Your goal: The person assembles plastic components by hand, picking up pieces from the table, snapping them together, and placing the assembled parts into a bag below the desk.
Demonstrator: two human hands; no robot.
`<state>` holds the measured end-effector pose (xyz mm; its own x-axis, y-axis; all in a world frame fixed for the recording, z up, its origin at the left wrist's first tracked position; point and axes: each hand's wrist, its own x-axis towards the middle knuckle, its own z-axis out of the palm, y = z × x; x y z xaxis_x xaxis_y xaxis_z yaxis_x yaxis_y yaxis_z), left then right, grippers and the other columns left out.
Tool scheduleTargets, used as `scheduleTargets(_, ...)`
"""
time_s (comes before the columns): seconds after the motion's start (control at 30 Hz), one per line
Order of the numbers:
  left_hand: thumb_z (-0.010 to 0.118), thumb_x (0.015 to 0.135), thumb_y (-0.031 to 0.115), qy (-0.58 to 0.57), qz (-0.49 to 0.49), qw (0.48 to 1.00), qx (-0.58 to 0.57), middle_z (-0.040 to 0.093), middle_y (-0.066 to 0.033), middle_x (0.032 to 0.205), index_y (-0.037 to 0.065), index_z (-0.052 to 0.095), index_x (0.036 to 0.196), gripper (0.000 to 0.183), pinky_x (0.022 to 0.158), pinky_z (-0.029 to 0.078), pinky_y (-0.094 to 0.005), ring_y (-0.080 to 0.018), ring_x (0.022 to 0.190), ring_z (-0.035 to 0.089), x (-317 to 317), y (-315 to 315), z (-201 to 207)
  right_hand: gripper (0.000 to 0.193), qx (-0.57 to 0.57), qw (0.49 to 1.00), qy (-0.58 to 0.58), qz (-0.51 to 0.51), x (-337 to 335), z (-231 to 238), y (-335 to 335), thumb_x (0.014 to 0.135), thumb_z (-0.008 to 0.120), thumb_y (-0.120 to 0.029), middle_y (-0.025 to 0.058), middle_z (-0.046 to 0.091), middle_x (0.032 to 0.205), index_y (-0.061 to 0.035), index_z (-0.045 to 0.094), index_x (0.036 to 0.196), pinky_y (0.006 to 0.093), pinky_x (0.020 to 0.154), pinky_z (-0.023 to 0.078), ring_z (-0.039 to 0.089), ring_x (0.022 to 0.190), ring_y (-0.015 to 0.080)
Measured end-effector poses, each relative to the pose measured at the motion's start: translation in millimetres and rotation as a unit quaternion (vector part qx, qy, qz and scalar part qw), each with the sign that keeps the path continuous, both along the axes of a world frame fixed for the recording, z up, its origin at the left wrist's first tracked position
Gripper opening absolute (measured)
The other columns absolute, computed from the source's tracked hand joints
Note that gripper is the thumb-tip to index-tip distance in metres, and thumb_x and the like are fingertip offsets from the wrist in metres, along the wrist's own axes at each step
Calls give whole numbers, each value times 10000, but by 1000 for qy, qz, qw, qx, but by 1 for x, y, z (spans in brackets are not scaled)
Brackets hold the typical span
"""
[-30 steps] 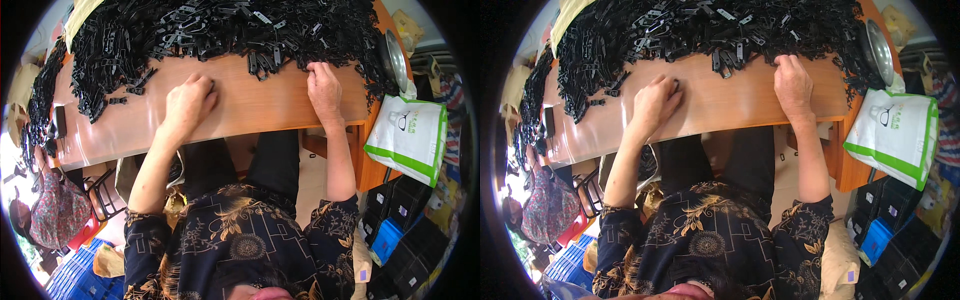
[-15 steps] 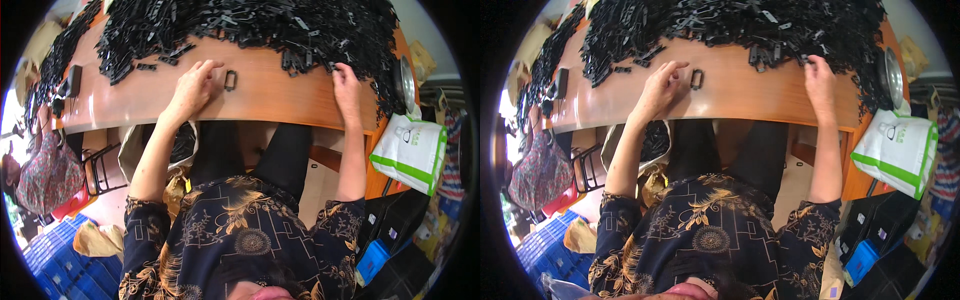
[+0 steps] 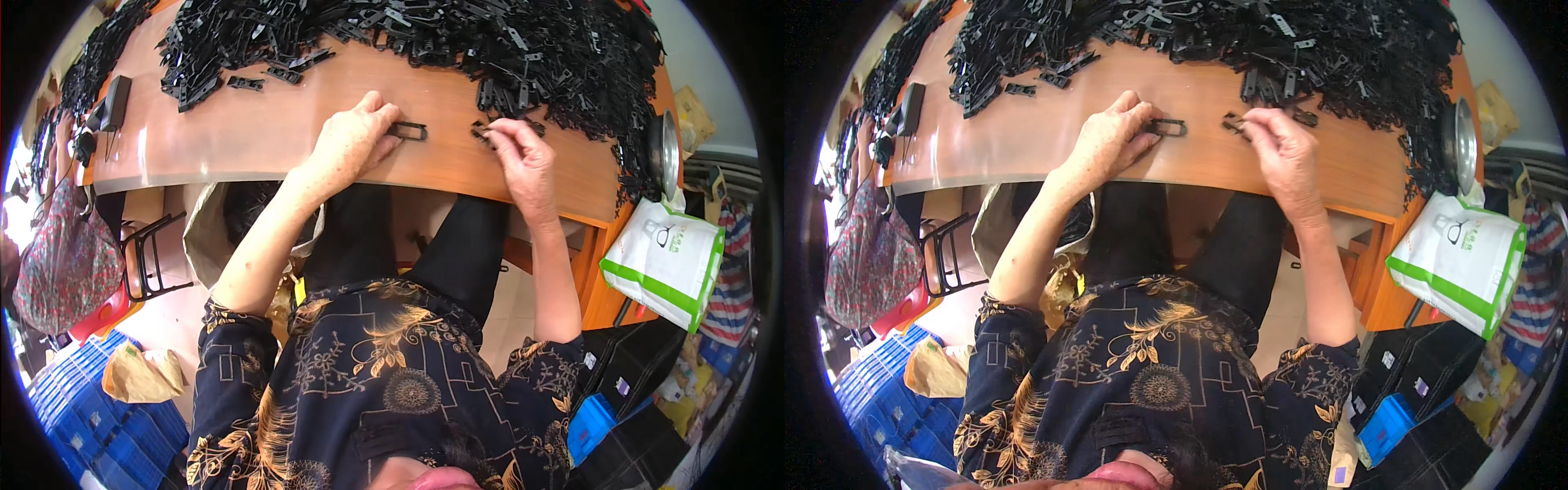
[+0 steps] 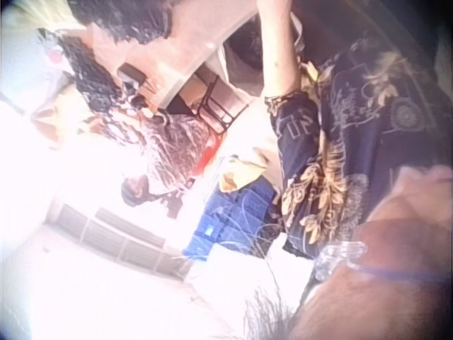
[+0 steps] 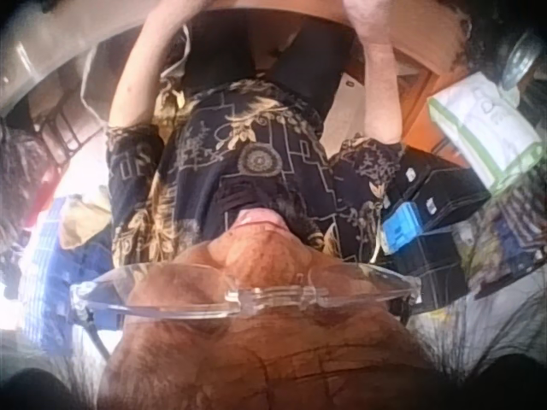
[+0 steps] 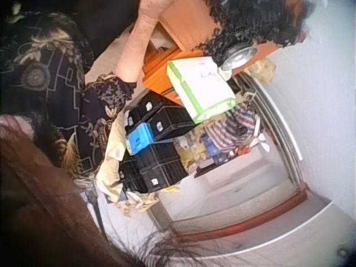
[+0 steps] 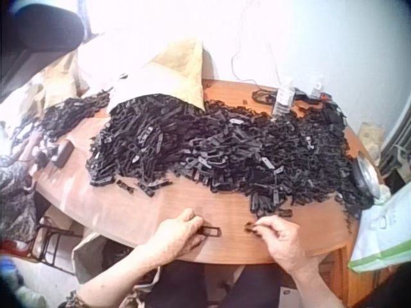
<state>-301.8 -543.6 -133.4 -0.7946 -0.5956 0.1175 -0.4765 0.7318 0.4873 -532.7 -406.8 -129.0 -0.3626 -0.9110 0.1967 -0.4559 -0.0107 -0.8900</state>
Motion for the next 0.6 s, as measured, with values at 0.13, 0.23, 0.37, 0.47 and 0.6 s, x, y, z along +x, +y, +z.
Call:
scheduleTargets(0.13, 723, 798, 126, 49, -2, 998, 32, 586, -93, 955, 113, 616, 1110, 330, 734, 530, -419, -315, 841, 644, 5, -2, -8, 86, -42, 991, 94, 84, 33, 0, -24, 826, 676, 25, 81, 636, 841, -1, 638, 897, 304, 689, 503, 630, 763, 197)
scheduleTargets(0.23, 724, 791, 112, 56, 6, 997, 56, 583, -84, 938, 110, 620, 1077, 305, 723, 530, -407, -303, 837, 646, 4, -2, -9, 104, -68, 987, 106, 98, 46, -5, -38, 783, 689, 27, 87, 638, 859, -17, 624, 852, 343, 715, 499, 619, 809, 260)
scheduleTargets(0.37, 734, 777, 115, 49, 16, 997, 56, 583, -83, 935, 100, 615, 1048, 297, 723, 527, -414, -307, 842, 644, 6, -1, -7, 91, -58, 979, 158, 119, 50, -10, -51, 796, 686, 8, 83, 613, 820, -23, 616, 846, 360, 697, 492, 605, 782, 267)
scheduleTargets(0.47, 738, 772, 118, 51, 17, 997, 63, 580, -88, 937, 101, 614, 1047, 302, 721, 526, -418, -316, 839, 640, 7, -2, -8, 84, -65, 967, 206, 135, 51, -12, -57, 794, 678, 4, 84, 599, 800, -25, 610, 834, 369, 689, 494, 598, 775, 270)
scheduleTargets(0.6, 742, 771, 124, 63, 15, 995, 80, 581, -86, 945, 106, 618, 1053, 309, 719, 526, -420, -322, 830, 639, 8, -5, -6, 83, -82, 921, 347, 159, 52, -9, -64, 778, 642, 18, 79, 601, 822, -29, 606, 837, 355, 692, 513, 599, 776, 258)
